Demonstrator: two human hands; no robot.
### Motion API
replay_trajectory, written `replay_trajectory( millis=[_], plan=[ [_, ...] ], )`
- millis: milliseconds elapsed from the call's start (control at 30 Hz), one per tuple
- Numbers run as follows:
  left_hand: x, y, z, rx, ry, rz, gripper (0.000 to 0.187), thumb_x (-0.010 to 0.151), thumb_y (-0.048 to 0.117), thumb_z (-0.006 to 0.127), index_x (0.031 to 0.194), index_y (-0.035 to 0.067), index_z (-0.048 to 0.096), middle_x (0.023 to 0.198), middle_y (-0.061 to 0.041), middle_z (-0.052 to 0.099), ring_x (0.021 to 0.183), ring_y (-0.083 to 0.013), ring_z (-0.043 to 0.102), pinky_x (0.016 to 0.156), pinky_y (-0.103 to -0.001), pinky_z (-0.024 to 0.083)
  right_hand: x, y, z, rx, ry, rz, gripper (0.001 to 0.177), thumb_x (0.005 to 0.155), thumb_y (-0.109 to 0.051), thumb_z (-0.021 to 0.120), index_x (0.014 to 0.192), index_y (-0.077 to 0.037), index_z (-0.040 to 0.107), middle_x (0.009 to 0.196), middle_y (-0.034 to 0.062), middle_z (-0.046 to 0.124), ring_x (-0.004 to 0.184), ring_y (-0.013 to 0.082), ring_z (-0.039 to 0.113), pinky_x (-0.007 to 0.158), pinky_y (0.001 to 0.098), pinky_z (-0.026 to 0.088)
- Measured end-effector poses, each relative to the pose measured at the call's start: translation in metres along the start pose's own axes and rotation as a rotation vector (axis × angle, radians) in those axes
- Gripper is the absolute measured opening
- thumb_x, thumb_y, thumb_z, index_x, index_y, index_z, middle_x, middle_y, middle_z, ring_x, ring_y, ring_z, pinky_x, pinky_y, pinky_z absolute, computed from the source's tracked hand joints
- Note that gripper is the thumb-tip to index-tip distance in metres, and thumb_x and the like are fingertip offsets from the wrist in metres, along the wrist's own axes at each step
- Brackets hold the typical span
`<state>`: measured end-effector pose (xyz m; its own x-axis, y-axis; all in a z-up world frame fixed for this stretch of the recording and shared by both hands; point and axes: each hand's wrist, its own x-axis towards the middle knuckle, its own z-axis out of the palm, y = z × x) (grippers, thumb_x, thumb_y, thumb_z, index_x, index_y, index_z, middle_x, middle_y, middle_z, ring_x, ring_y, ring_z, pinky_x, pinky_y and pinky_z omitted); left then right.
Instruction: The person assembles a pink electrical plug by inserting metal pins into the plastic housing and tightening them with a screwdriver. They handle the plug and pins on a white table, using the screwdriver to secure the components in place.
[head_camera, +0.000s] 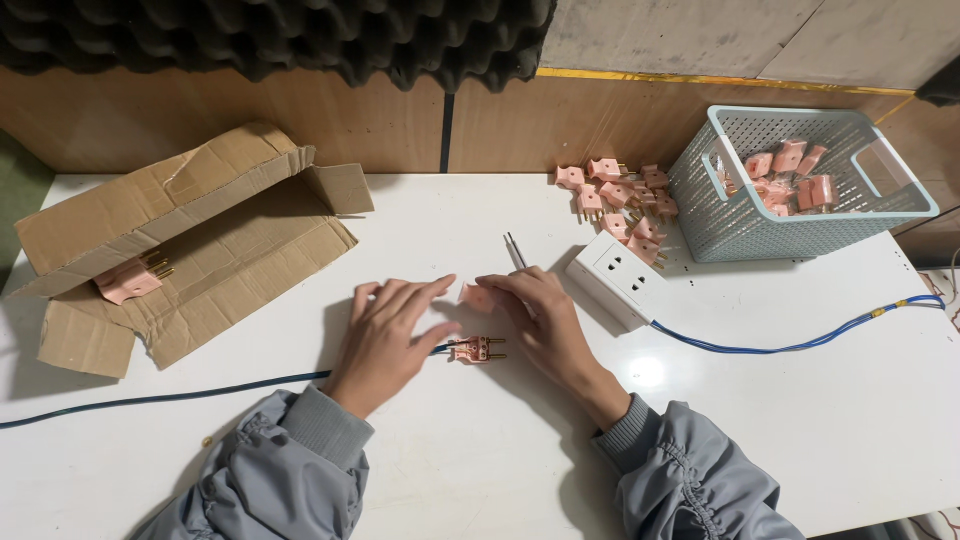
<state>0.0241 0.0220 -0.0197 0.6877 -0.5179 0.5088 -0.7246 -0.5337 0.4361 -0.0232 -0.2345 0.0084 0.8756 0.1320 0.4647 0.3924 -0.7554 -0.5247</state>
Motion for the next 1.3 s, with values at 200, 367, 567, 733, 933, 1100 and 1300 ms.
replay_trajectory(
  millis=[200,367,567,733,933,1100,1300],
  plan=[
    [0.001,0.022,0.004,-0.214,0.118,-0.015,0.042,0.115,0.036,0.071,0.152,0.016,0.073,0.108,-0.001,0.081,0.105,-0.019,0.073,0.105,-0.039,0.049,-0.001,-0.032,-0.01,0.462,-0.018,0.229,0.026,0.113,-0.022,0.072,0.135,-0.015,0.084,0.099,0.0049,0.087,0.098,0.0165,0.073,0.1,0.0403,0.057],
    [-0.001,0.026,0.007,-0.308,0.159,-0.081,0.025,0.114,0.03,0.074,0.133,0.017,0.08,0.093,0.003,0.08,0.095,-0.0161,0.073,0.101,-0.038,0.05,-0.011,-0.013,-0.006,0.08,-0.056,-0.134,0.034,0.102,-0.013,0.084,0.135,-0.012,0.082,0.113,0.0105,0.081,0.094,0.0282,0.071,0.089,0.0433,0.06],
    [0.005,0.037,-0.006,-0.543,0.08,-0.267,0.03,0.109,0.035,0.08,0.133,0.017,0.082,0.09,0.001,0.087,0.091,-0.0148,0.074,0.104,-0.037,0.05,-0.009,-0.015,-0.009,-0.032,-0.023,-0.216,0.046,0.094,-0.017,0.094,0.137,-0.01,0.08,0.115,0.0111,0.079,0.096,0.0279,0.071,0.085,0.0418,0.061],
    [0.003,0.021,-0.02,-0.414,-0.21,-0.161,0.089,0.09,0.043,0.095,0.164,0.015,0.054,0.121,-0.005,0.085,0.115,-0.0254,0.069,0.116,-0.048,0.039,-0.013,-0.008,-0.025,-0.027,-0.078,-0.227,0.045,0.099,-0.026,0.088,0.141,-0.013,0.079,0.119,0.0092,0.075,0.101,0.0295,0.069,0.088,0.0442,0.06],
    [0.004,0.02,-0.033,-0.287,-0.463,-0.138,0.083,0.097,0.034,0.083,0.168,0.02,0.044,0.13,0.0,0.082,0.129,-0.0232,0.064,0.121,-0.047,0.032,-0.016,-0.004,-0.035,-0.024,-0.226,-0.249,0.038,0.102,-0.036,0.082,0.132,-0.013,0.083,0.112,0.0102,0.075,0.101,0.0293,0.068,0.094,0.0442,0.055],
    [0.008,0.02,-0.035,-0.27,-0.499,-0.148,0.078,0.1,0.038,0.079,0.168,0.02,0.044,0.127,0.001,0.084,0.13,-0.0233,0.065,0.121,-0.048,0.033,-0.015,-0.011,-0.031,-0.009,-0.303,-0.273,0.038,0.103,-0.035,0.083,0.133,-0.012,0.082,0.112,0.0101,0.075,0.102,0.028,0.069,0.097,0.0438,0.053],
    [0.006,0.016,-0.031,-0.28,-0.506,-0.138,0.079,0.103,0.032,0.079,0.17,0.021,0.04,0.127,0.003,0.083,0.127,-0.0207,0.066,0.119,-0.046,0.035,-0.014,-0.016,-0.027,0.045,-0.311,-0.261,0.033,0.1,-0.029,0.087,0.13,-0.016,0.081,0.11,0.0072,0.075,0.099,0.0271,0.07,0.096,0.0428,0.054]
  ],
)
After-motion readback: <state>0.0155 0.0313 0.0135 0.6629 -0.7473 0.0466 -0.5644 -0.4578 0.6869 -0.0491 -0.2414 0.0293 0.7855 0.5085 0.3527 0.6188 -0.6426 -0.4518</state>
